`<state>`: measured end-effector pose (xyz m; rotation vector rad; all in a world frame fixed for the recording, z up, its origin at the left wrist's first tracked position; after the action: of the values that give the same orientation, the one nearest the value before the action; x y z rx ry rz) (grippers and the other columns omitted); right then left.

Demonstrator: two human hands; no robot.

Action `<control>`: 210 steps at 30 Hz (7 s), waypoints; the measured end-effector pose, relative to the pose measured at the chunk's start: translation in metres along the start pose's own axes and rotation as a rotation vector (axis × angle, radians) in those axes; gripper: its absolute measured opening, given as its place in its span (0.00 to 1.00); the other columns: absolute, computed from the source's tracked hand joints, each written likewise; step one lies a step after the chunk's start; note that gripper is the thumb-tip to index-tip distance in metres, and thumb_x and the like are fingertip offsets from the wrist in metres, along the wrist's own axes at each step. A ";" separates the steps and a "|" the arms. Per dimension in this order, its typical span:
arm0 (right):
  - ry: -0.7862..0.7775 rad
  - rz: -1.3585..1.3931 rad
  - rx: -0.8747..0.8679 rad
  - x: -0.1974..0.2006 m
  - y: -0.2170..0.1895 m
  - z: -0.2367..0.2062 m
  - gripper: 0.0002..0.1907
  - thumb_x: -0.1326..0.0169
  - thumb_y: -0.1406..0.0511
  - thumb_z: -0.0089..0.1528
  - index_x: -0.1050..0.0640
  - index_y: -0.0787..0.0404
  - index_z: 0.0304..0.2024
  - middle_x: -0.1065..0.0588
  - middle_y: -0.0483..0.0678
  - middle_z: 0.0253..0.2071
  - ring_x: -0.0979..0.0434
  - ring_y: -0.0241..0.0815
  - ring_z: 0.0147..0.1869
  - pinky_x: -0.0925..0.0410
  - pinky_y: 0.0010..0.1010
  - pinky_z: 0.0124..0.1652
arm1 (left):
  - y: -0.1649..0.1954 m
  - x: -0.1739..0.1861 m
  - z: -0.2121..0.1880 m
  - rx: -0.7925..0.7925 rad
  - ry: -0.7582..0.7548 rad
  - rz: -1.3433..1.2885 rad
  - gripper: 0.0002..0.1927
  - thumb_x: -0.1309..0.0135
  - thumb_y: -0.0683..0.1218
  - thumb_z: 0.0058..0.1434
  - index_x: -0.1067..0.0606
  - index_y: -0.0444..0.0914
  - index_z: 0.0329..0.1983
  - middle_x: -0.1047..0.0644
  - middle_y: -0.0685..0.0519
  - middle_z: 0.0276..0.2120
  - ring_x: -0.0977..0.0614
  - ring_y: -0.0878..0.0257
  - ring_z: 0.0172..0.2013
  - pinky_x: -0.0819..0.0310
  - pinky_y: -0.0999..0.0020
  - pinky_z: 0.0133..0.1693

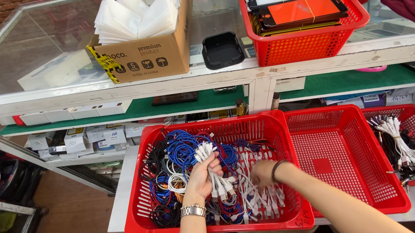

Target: The person sorts charging cables in a red basket, gathering white cables into a bundle and placing the bundle into an adjacent basket. They briefly rearrange orange phone boxes in a basket on the counter, then coil blue cables and place the coiled cables into another basket.

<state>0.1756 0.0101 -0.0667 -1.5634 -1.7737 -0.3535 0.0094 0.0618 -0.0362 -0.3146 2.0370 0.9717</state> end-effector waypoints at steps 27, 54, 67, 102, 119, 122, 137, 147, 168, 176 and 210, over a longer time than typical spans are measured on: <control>1.094 0.396 0.307 0.109 -0.060 -0.112 0.17 0.39 0.57 0.60 0.23 0.61 0.45 0.22 0.50 0.36 0.19 0.48 0.37 0.25 0.37 0.38 | -0.052 -0.025 0.024 0.099 0.194 0.566 0.12 0.64 0.43 0.71 0.29 0.38 0.49 0.21 0.50 0.33 0.20 0.65 0.28 0.22 0.67 0.32; 0.787 0.485 0.096 0.109 -0.001 -0.077 0.20 0.44 0.52 0.57 0.19 0.63 0.32 0.22 0.57 0.24 0.18 0.52 0.30 0.24 0.38 0.39 | -0.068 -0.093 -0.003 0.314 -0.191 0.579 0.09 0.51 0.48 0.71 0.27 0.37 0.39 0.34 0.60 0.22 0.32 0.69 0.22 0.33 0.72 0.29; 0.659 1.525 0.155 0.063 0.015 -0.072 0.40 0.52 0.50 0.66 0.49 0.57 0.75 0.35 0.57 0.70 0.31 0.48 0.68 0.36 0.37 0.63 | -0.040 -0.075 0.044 -0.092 0.024 0.173 0.13 0.53 0.50 0.74 0.30 0.36 0.39 0.29 0.57 0.27 0.29 0.67 0.27 0.31 0.68 0.34; 0.349 0.723 -0.872 -0.092 0.192 -0.148 0.23 0.44 0.64 0.63 0.28 0.70 0.57 0.23 0.66 0.53 0.21 0.59 0.57 0.27 0.49 0.53 | -0.213 -0.180 0.122 0.462 -0.205 0.941 0.36 0.53 0.59 0.70 0.45 0.38 0.74 0.34 0.39 0.65 0.24 0.50 0.57 0.27 0.52 0.57; 0.676 0.380 -0.740 0.041 0.174 -0.191 0.37 0.43 0.38 0.59 0.21 0.65 0.48 0.22 0.61 0.47 0.19 0.55 0.52 0.26 0.44 0.52 | -0.009 -0.282 0.050 -0.901 0.131 1.426 0.13 0.51 0.51 0.72 0.23 0.38 0.40 0.20 0.51 0.29 0.19 0.61 0.29 0.24 0.62 0.33; 1.215 0.465 -0.534 0.127 0.161 -0.245 0.26 0.42 0.47 0.60 0.18 0.62 0.43 0.18 0.57 0.36 0.17 0.54 0.42 0.25 0.44 0.44 | 0.059 -0.335 0.016 -1.558 0.104 1.403 0.06 0.45 0.46 0.68 0.26 0.38 0.43 0.23 0.50 0.40 0.22 0.55 0.45 0.29 0.55 0.51; 1.118 1.185 0.119 0.201 0.089 -0.250 0.18 0.49 0.58 0.67 0.21 0.64 0.51 0.19 0.46 0.37 0.21 0.32 0.37 0.26 0.24 0.39 | 0.164 -0.391 0.146 -0.815 -0.090 2.295 0.38 0.24 0.60 0.37 0.22 0.30 0.44 0.23 0.38 0.49 0.22 0.46 0.53 0.26 0.55 0.53; 1.095 1.196 0.161 0.206 0.086 -0.256 0.18 0.50 0.59 0.68 0.22 0.64 0.54 0.19 0.46 0.39 0.21 0.32 0.39 0.26 0.25 0.41 | 0.155 -0.416 0.122 -0.677 -0.063 2.389 0.29 0.28 0.57 0.41 0.18 0.29 0.36 0.21 0.38 0.43 0.19 0.48 0.47 0.21 0.57 0.47; 1.613 1.695 0.654 0.214 0.082 -0.288 0.19 0.52 0.61 0.71 0.37 0.68 0.58 0.28 0.49 0.54 0.22 0.40 0.56 0.24 0.41 0.53 | 0.095 -0.391 0.019 -1.677 -0.148 2.355 0.28 0.50 0.36 0.67 0.37 0.23 0.70 0.31 0.28 0.64 0.23 0.44 0.57 0.24 0.59 0.53; 1.251 1.591 0.473 0.133 0.082 -0.291 0.24 0.50 0.68 0.66 0.33 0.61 0.66 0.26 0.46 0.52 0.26 0.33 0.46 0.30 0.26 0.41 | 0.041 -0.313 -0.015 -0.551 -0.626 1.210 0.52 0.35 0.60 0.55 0.46 0.33 0.74 0.36 0.40 0.69 0.36 0.50 0.70 0.43 0.58 0.66; 1.010 1.336 0.326 0.112 0.107 -0.228 0.24 0.48 0.57 0.68 0.25 0.62 0.64 0.30 0.40 0.34 0.36 0.28 0.35 0.37 0.22 0.35 | -0.038 -0.238 -0.013 0.521 -0.707 0.432 0.31 0.54 0.51 0.67 0.34 0.25 0.67 0.22 0.40 0.43 0.17 0.56 0.35 0.18 0.60 0.40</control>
<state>0.3546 -0.0283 0.1391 -1.5340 0.1078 -0.1018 0.1693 -0.0014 0.1338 0.6823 1.6197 0.6222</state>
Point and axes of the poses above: each hand's wrist, its own z-axis towards the middle knuckle, its own x-axis out of the back of the hand, y = z × x, the point moved 7 cm from there along z, towards the middle knuckle
